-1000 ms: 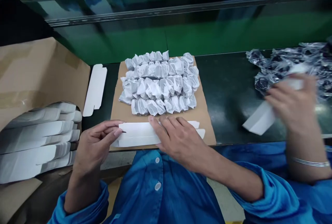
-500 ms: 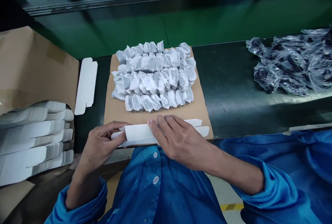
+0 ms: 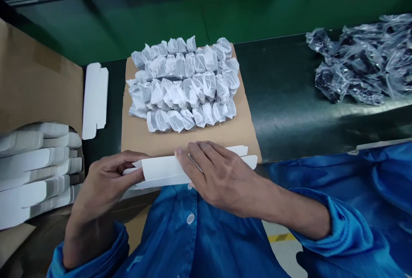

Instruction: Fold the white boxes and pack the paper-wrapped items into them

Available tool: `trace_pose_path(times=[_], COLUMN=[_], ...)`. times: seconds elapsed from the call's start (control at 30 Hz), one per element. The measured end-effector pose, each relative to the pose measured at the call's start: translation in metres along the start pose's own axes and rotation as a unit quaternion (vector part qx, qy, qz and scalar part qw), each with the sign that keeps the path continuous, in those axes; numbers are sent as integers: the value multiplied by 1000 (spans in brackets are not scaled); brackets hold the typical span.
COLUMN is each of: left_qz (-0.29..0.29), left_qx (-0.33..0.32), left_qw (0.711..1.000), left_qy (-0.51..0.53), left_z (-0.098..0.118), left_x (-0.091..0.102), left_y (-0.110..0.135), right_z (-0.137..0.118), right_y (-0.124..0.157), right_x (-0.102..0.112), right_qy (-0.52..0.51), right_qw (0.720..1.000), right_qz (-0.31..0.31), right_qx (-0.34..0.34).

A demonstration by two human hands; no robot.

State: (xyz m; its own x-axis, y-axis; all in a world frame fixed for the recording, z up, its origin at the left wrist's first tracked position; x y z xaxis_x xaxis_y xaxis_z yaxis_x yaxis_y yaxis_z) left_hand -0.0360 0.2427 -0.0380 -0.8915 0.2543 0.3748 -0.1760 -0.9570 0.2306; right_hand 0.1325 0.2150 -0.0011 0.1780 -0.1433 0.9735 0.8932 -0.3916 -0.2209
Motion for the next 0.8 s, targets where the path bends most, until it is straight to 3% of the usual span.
trace_pose_path(times=[0.13, 0.23, 0.3, 0.37, 0.4, 0.43, 0.5, 0.6, 0.7, 0.8], left_qz=[41, 44, 142, 301, 353, 368, 313, 333, 296, 225], left_qx=[34, 30, -37, -171, -228, -273, -245, -162, -131, -149], left_qw=[999, 998, 986, 933, 903, 885, 915, 927, 945, 962], left_qy=[2, 36, 83, 104, 95, 79, 64, 59, 46, 38], left_z=[-13, -14, -2, 18, 26, 33, 31, 15, 10, 13], left_x=[4, 8, 23, 34, 29, 15, -20, -34, -29, -30], left_y=[-1, 4, 17, 44, 57, 63, 46, 30, 18, 12], right_z=[-5, 8, 29, 45, 45, 40, 18, -4, 16, 41], right_y=[4, 6, 7, 8, 8, 6, -2, -16, -22, -26], right_x=[0, 7, 15, 22, 23, 22, 15, 0, -9, -8], right_qy=[31, 5, 8, 26, 28, 22, -14, -154, -346, -454], right_qw=[999, 998, 992, 971, 959, 952, 952, 961, 920, 867], right_qz=[33, 56, 90, 145, 173, 196, 223, 182, 107, 115], right_qx=[-1, -20, -91, -187, -221, -235, -211, -141, -151, -172])
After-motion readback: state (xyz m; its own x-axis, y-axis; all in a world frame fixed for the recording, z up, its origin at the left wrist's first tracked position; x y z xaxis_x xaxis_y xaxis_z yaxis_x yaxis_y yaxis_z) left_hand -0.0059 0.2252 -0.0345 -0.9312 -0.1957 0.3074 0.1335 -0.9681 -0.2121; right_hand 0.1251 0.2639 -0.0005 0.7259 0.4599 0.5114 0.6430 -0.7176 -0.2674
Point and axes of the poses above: each hand's wrist, its own y-axis away from the middle knuckle, its own x-axis out of the back of the hand, z = x × y, the point moved 10 cm from there along -y, towards the middle knuckle, and after that the axes turned 8 degrees about -z, right-handed, at the moved point
